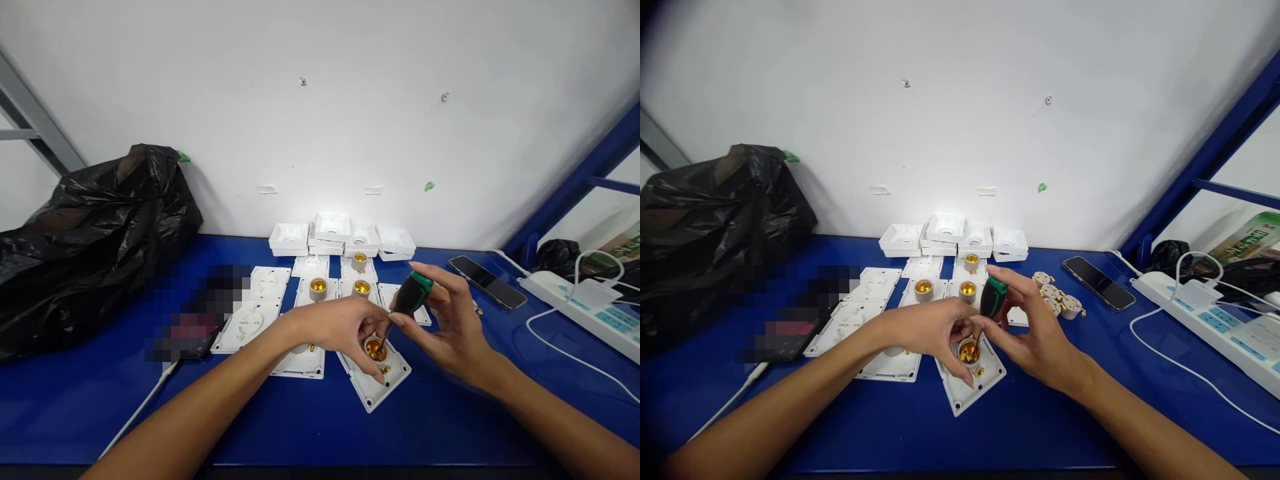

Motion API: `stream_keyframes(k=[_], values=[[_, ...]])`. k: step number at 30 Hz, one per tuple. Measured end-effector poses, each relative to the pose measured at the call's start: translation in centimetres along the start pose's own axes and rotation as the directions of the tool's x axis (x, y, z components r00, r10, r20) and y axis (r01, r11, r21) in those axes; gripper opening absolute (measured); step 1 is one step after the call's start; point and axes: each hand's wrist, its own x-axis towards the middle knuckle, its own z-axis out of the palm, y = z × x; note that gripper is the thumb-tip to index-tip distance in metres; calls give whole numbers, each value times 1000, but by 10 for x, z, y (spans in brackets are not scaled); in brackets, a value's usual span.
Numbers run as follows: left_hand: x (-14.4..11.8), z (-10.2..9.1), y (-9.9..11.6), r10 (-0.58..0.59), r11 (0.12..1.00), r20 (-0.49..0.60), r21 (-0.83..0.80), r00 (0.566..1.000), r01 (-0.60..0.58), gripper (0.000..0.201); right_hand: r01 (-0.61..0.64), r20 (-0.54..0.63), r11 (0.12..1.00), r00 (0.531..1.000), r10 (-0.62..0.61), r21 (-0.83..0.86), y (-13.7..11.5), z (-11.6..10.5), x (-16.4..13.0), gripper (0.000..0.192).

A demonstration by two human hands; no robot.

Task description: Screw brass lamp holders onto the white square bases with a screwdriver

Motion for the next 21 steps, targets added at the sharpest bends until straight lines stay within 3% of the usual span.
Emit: stream_keyframes(k=[5,10,17,21], values=[[0,0,0,-22,1000,-9,22,1000,22,53,25,41,1000,999,-24,-9,-1,0,-1,82],[-1,0,1,-5,999,-16,33,1000,6,52,67,-3,996,998,-68,-52,-2,-1,-2,84],[0,1,-1,7,1000,-7,23,1000,-7,50,-32,76,998,996,36,-56,-4,-5,-1,82],[0,0,0,-36,999,-18,39,999,37,53,-16,109,998,994,23,-63,-6,-7,0,83]])
